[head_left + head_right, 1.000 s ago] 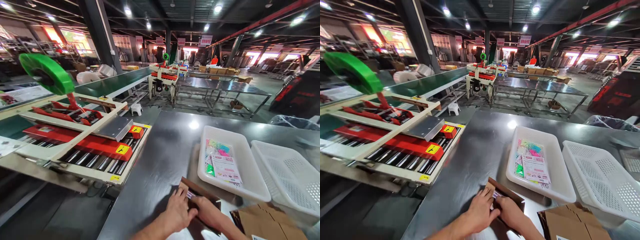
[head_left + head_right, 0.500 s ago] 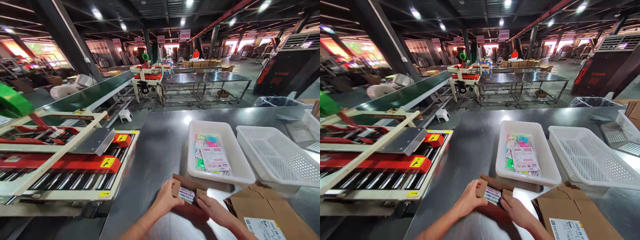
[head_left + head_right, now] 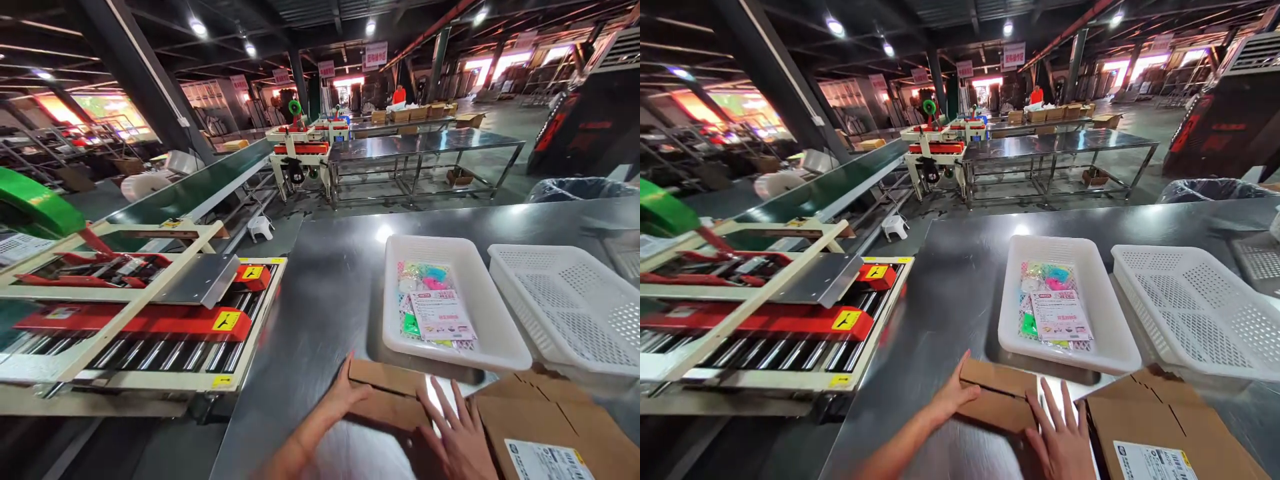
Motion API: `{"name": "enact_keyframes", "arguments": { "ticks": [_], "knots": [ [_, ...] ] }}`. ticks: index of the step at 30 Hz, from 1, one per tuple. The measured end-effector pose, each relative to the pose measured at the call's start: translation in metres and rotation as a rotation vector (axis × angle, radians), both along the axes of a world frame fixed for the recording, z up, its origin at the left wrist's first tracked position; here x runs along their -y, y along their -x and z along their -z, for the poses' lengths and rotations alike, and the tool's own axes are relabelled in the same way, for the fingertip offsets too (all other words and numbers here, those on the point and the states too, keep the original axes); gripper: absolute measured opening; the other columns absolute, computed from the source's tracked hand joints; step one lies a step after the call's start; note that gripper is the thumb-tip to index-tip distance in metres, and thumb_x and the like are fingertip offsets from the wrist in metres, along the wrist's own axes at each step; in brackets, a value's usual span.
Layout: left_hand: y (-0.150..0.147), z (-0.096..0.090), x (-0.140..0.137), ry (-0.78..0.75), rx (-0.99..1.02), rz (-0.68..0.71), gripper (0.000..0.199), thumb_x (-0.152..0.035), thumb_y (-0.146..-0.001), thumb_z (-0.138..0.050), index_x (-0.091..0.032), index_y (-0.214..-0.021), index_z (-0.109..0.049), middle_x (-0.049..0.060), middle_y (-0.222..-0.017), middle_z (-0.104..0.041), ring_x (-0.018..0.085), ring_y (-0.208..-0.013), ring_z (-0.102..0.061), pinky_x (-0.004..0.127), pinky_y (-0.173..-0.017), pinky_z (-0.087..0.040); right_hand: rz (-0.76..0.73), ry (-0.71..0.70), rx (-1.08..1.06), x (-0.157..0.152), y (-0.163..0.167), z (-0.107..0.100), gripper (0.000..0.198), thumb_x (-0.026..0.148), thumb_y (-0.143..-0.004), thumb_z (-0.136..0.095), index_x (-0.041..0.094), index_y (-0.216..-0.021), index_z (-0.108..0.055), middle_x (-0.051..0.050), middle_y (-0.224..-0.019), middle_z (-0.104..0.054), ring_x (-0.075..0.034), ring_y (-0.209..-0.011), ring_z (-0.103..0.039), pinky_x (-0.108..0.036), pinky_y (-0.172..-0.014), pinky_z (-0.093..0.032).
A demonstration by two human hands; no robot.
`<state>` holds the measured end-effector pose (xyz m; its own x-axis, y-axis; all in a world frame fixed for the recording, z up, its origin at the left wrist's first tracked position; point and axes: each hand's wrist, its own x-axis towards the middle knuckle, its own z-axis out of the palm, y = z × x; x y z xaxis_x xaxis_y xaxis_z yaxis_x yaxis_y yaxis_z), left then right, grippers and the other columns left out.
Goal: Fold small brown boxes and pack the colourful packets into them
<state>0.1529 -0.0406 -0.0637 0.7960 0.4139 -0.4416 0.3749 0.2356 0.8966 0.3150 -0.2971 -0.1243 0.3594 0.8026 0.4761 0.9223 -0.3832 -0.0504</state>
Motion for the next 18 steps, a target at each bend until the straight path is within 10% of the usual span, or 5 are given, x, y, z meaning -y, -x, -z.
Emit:
{"name": "enact_keyframes", "arguments": {
  "ticks": [4, 11, 18],
  "knots": [
    [0.0, 0.006, 0.0, 0.2, 0.015, -0.029, 0.161, -0.085, -0.058, -0.081, -0.008, -0.169, 0.006, 0.021, -0.162, -0.046, 0.038, -0.143, -0.053, 0.042, -0.12, -0.042, 0.066, 0.196, -0.246, 0.02, 0.01, 0.017, 0.054, 0.05, -0.1, -0.047, 0.037, -0.151, -0.06, -0.01, -0.157, -0.051, -0.049, -0.138, -0.053, -0.068, -0.094, -0.061],
    [-0.008, -0.008, -0.003, 0.123, -0.012, -0.071, 0.134, -0.046, -0.068, -0.082, -0.009, -0.17, -0.003, 0.018, -0.145, -0.062, 0.033, -0.125, -0.064, 0.038, -0.106, -0.052, 0.028, 0.311, -0.78, 0.007, 0.024, -0.02, 0.073, 0.051, -0.098, -0.055, 0.025, -0.165, -0.041, -0.015, -0.168, -0.038, -0.032, -0.147, -0.049, -0.044, -0.117, -0.051],
    [0.012, 0.007, -0.033, 0.089, -0.03, -0.182, 0.128, -0.042, -0.073, -0.079, -0.012, -0.17, -0.001, 0.017, -0.14, -0.064, 0.027, -0.114, -0.071, 0.035, -0.098, -0.057, 0.006, 0.203, -0.776, -0.036, 0.046, 0.035, 0.062, 0.045, -0.104, -0.044, 0.026, -0.163, -0.04, -0.016, -0.164, -0.044, -0.034, -0.136, -0.061, -0.039, -0.097, -0.065]
  ]
}}
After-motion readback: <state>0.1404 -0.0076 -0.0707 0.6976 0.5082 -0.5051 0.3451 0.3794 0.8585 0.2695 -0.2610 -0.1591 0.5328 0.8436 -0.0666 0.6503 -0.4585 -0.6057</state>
